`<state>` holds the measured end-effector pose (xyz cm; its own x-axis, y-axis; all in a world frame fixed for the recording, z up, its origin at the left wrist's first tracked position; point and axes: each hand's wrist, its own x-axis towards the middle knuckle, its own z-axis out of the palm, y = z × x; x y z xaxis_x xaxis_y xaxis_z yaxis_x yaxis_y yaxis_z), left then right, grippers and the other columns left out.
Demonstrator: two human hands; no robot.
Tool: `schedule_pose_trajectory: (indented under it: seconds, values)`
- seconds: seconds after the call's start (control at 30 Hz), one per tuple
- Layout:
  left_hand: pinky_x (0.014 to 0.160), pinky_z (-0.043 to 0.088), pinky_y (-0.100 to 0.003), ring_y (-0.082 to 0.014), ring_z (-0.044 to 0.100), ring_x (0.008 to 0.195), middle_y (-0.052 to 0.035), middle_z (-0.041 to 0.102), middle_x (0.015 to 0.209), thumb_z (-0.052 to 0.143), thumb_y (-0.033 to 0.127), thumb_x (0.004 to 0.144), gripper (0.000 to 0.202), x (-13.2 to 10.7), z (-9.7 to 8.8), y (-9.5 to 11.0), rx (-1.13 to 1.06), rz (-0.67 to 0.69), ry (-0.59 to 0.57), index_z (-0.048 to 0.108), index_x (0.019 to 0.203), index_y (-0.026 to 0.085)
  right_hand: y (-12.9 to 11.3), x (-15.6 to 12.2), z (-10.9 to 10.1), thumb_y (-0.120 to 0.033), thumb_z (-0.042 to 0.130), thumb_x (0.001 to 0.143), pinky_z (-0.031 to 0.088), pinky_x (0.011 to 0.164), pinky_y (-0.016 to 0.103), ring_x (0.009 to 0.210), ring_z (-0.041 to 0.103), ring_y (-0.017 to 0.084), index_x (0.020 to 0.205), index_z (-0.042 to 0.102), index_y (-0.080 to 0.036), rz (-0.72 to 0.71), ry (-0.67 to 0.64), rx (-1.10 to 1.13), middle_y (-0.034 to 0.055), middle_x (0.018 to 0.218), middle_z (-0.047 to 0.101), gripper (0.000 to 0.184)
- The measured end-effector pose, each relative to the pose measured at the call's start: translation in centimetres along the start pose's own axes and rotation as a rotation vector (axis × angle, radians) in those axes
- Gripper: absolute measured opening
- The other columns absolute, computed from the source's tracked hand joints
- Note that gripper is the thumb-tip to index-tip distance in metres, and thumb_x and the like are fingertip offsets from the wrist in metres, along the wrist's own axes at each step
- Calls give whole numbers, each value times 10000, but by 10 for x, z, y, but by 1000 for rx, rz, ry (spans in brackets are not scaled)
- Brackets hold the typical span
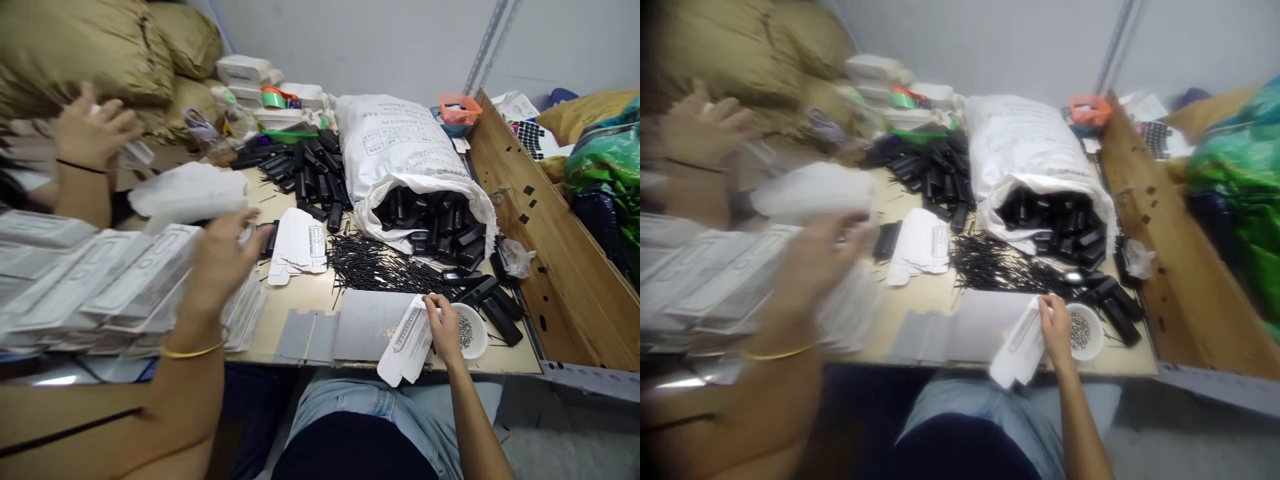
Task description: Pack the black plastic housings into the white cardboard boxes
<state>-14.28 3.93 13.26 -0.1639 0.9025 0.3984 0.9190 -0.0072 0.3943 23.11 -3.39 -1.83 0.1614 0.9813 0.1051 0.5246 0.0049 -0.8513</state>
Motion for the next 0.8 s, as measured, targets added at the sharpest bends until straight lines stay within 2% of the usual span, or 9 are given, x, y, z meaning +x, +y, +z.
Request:
schedule_pose_trajectory:
  seconds: [0.07,0.13,0.2,0.33,0.47,0.6,0.67,0.73,0.8]
  values:
    - [867,460,-434,-280,622,942,-146,648,1090,470,466,847,442,8,47,10,-29,-63,-331,604,1111,138,10,-2,-14,-354,461,885,406,793,347,852,564,221,846,603,-190,-25,8,-132,62,869,650,221]
    - [838,456,-458,-342,596,992,-220,620,1098,573,414,783,474,17,91,10,114,-236,-469,579,1129,91,19,-4,-26,-340,464,878,403,805,365,861,552,234,841,600,-182,-45,16,-236,80,870,647,211]
    - [837,440,-499,-412,526,1089,-290,552,1165,609,384,752,563,24,124,7,254,-321,-441,521,1196,49,27,-7,-37,-332,462,878,402,817,378,867,546,241,853,603,-178,-54,33,-301,91,878,648,210]
    - [882,422,-486,-389,487,1120,-242,526,1176,541,429,800,570,30,155,20,196,-58,-370,476,1263,103,37,-13,-47,-300,476,876,401,838,385,886,545,243,872,613,-175,-60,13,-378,93,905,656,185]
    - [908,415,-439,-326,518,1046,-179,559,1068,525,397,813,420,27,171,64,43,109,-355,564,1123,116,44,-18,-47,-251,550,831,396,848,392,930,525,265,918,622,-162,-37,-40,-528,113,955,637,144]
    - [891,435,-386,-264,559,973,-117,585,1010,538,374,821,349,19,201,122,-248,324,-523,567,1087,150,50,-16,-44,-164,550,793,394,792,370,902,518,264,881,623,-173,44,-94,-657,111,935,617,114]
    - [934,408,-420,-299,529,1071,-158,546,1128,556,367,818,473,26,224,150,-313,278,-444,480,1224,135,52,-13,-43,-127,521,786,383,752,351,854,524,248,775,613,-186,60,-150,-670,88,849,612,110]
    - [991,346,-485,-368,455,1189,-234,448,1256,602,337,792,631,43,247,172,-342,111,-336,368,1326,95,53,-11,-43,-109,499,783,373,733,342,827,526,238,705,603,-191,57,-170,-661,76,808,610,154]
    - [1009,313,-527,-418,417,1229,-281,366,1321,687,255,718,756,65,267,183,-446,-104,-326,317,1352,76,53,-11,-43,-105,479,787,379,738,342,816,537,231,694,616,-192,53,-147,-610,74,802,621,187]
